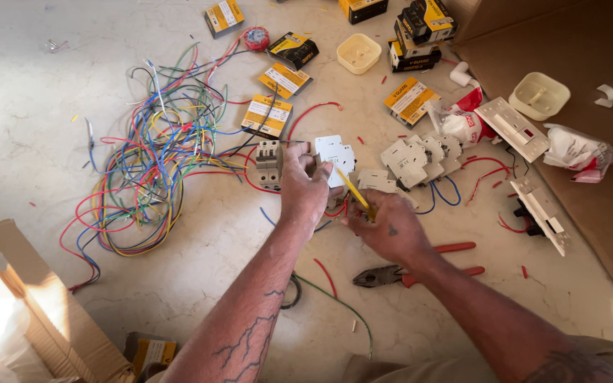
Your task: The person connects wires to a series of circuit breakers using a screwdriver and pliers while working on a floor surface covered with electrical components.
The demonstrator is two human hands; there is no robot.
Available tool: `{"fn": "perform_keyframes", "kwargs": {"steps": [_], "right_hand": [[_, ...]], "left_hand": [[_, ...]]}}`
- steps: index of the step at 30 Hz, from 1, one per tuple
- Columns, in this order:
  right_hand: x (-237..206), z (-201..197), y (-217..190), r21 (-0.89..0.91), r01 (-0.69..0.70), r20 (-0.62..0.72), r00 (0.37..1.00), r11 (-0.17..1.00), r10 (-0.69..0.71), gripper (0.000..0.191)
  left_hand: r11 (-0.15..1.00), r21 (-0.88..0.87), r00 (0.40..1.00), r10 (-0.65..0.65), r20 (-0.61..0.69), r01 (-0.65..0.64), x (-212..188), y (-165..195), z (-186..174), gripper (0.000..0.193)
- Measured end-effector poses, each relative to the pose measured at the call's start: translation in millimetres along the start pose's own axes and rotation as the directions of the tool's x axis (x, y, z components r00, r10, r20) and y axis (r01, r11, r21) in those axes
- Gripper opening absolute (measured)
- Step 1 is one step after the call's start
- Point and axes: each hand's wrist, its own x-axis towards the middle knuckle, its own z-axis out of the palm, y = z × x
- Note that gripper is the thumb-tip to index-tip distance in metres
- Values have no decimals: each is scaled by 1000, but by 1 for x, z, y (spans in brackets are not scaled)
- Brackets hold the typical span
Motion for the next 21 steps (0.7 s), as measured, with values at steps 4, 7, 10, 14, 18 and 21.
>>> {"fn": "perform_keyframes", "kwargs": {"steps": [4, 7, 10, 14, 18, 21], "right_hand": [[1, 6, 6, 257, -68, 114, 993, 964, 40, 52], [5, 4, 11, 426, -103, 190, 982, 899, 22, 49], [7, -2, 15, 445, -172, 227, 971, 879, 75, 45], [10, -12, 15, 335, -193, 242, 964, 922, 114, 33], [13, -19, 12, 95, -188, 158, 972, 978, 171, 28], [15, -27, 12, 4, -162, 123, 979, 987, 160, 26]], "left_hand": [[978, 207, 1000, 20, -11, -17, -7, 6, 0, 47], [918, 397, 1000, -1, 2, 0, -9, 14, -3, 43], [778, 608, 986, 157, 57, -160, -10, 18, -9, 40], [496, 861, 990, 126, 61, -116, -10, 11, -18, 32], [209, 899, 880, 379, 287, -384, -8, 1, -19, 27], [392, 803, 892, 145, 429, -450, -6, 3, -16, 20]]}}
